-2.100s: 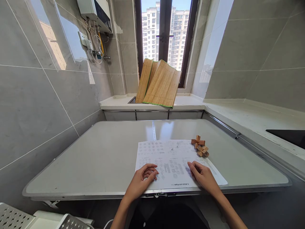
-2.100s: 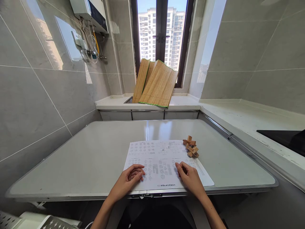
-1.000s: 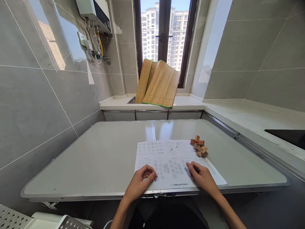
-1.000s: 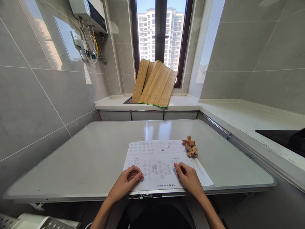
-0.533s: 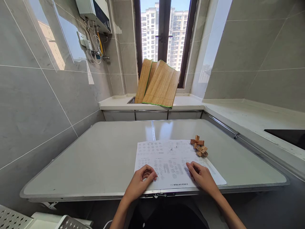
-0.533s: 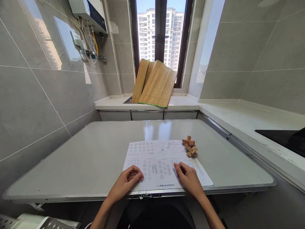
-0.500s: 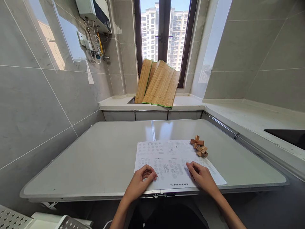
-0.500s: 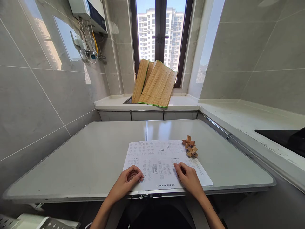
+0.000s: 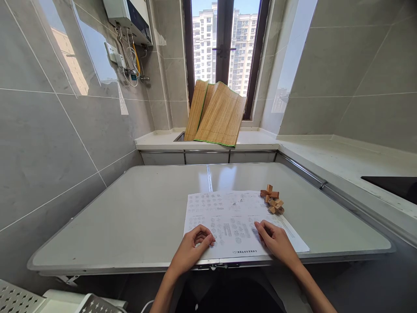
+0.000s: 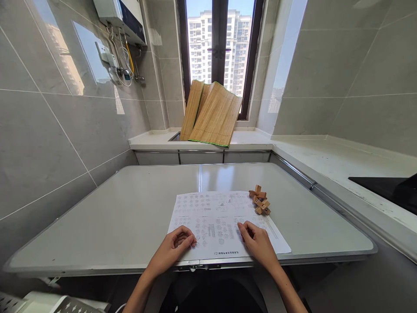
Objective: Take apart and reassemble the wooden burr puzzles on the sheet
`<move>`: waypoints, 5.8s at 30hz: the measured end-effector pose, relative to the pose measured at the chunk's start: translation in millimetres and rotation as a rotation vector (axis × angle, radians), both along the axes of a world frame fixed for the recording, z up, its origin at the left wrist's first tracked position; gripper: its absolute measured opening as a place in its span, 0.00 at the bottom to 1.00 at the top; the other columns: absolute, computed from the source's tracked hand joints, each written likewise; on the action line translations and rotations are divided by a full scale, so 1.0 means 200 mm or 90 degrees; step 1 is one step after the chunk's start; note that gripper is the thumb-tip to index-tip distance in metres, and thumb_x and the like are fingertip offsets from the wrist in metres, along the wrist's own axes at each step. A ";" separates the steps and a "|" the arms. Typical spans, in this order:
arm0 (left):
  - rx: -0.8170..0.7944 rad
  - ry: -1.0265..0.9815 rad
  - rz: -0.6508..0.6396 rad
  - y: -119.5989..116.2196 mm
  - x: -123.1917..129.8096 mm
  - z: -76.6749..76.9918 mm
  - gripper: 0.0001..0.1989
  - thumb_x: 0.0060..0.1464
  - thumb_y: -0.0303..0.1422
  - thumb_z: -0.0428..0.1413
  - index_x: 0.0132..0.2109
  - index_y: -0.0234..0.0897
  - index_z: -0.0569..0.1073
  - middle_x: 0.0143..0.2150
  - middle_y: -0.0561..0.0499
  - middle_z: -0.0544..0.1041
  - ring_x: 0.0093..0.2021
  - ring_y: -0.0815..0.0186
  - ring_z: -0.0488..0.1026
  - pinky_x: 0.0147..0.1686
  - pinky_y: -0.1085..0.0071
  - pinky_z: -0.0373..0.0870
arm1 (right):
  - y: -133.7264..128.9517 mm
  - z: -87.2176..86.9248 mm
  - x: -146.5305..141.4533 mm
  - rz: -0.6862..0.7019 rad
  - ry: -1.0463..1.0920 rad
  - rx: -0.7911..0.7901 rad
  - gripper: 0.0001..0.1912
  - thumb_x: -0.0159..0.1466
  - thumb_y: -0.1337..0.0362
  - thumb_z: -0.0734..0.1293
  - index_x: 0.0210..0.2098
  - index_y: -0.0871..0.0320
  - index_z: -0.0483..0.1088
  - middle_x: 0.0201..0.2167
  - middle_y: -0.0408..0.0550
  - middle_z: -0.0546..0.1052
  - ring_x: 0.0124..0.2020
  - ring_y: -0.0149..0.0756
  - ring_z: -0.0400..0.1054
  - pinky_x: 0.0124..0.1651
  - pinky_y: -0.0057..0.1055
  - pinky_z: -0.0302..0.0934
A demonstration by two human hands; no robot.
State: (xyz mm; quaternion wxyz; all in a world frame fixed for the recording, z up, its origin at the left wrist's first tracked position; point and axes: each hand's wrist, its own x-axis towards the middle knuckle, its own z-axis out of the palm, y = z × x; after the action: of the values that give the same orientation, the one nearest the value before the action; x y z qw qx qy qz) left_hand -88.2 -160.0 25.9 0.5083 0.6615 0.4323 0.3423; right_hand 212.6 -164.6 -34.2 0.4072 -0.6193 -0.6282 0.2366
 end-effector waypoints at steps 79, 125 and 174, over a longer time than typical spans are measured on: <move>0.012 -0.113 -0.042 0.04 -0.03 -0.11 0.41 0.50 0.36 0.70 0.67 0.45 0.62 0.69 0.40 0.66 0.67 0.48 0.66 0.68 0.48 0.58 | 0.04 0.40 -0.40 0.382 0.054 0.113 0.07 0.73 0.62 0.61 0.43 0.53 0.71 0.41 0.46 0.79 0.42 0.38 0.76 0.46 0.35 0.70; 0.191 0.074 0.118 -0.01 -0.01 -0.07 0.46 0.34 0.40 0.76 0.61 0.46 0.68 0.56 0.47 0.73 0.49 0.56 0.71 0.53 0.58 0.71 | 0.03 0.19 -0.52 0.307 0.355 -0.135 0.23 0.66 0.40 0.64 0.35 0.55 0.69 0.26 0.43 0.76 0.26 0.36 0.70 0.33 0.33 0.65; 0.242 0.199 0.264 0.50 0.00 0.00 0.22 0.63 0.48 0.53 0.55 0.40 0.77 0.39 0.47 0.84 0.34 0.61 0.80 0.35 0.68 0.74 | 0.09 0.07 -0.31 0.049 0.643 -0.024 0.23 0.62 0.41 0.71 0.32 0.55 0.69 0.24 0.40 0.69 0.22 0.30 0.60 0.25 0.29 0.57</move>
State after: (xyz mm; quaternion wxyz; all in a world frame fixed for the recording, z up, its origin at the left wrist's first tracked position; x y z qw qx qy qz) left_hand -87.7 -60.6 26.9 0.2226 0.6870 0.5589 0.4075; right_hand 150.6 -147.3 -20.3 0.6401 -0.4109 -0.3707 0.5329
